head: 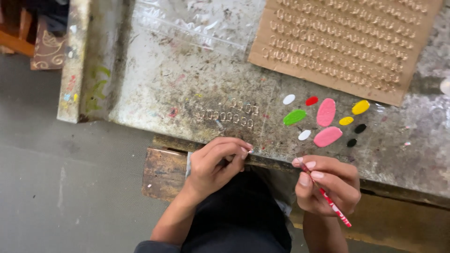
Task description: The person paints small metallic U-shaped components with a fine brush, repeatedly dipping the brush into pink paint on a palette and applying it to each piece. Finished pieces are placed on a cardboard tray while unpainted pieces remain on the table.
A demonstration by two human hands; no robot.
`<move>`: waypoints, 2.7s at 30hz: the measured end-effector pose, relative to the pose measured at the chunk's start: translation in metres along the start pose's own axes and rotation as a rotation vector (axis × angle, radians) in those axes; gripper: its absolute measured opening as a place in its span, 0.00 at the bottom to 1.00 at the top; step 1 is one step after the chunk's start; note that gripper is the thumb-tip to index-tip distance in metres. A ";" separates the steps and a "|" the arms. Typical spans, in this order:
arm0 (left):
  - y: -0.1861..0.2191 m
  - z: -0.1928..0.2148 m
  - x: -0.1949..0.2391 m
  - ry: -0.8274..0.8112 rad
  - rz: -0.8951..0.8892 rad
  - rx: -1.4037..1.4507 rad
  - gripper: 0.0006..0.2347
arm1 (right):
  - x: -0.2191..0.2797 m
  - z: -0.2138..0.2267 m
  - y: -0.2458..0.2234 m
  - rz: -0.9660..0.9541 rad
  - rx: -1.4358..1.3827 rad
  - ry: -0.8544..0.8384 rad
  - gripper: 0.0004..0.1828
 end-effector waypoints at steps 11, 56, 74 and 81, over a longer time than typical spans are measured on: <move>-0.003 -0.012 0.002 0.015 0.055 0.004 0.02 | -0.007 0.159 0.024 0.064 0.683 0.421 0.16; -0.014 0.015 -0.009 -0.093 0.193 0.310 0.02 | -0.086 -0.006 0.002 -0.274 0.521 -0.101 0.05; -0.015 0.024 -0.005 -0.089 0.418 0.397 0.01 | -0.036 -0.044 -0.033 -0.498 -0.059 -0.231 0.06; -0.019 0.025 0.003 -0.123 0.376 0.357 0.02 | -0.026 -0.070 -0.036 -0.484 -0.047 -0.319 0.06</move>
Point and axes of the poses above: each hand's wrist, its own x-axis away from the middle knuckle, its own z-axis out of the back of the hand, y = z × x, the point moved 4 cm from there along -x, towards the middle knuckle, and after that the axes turned 12 degrees about -z, right-handed, at the moved point
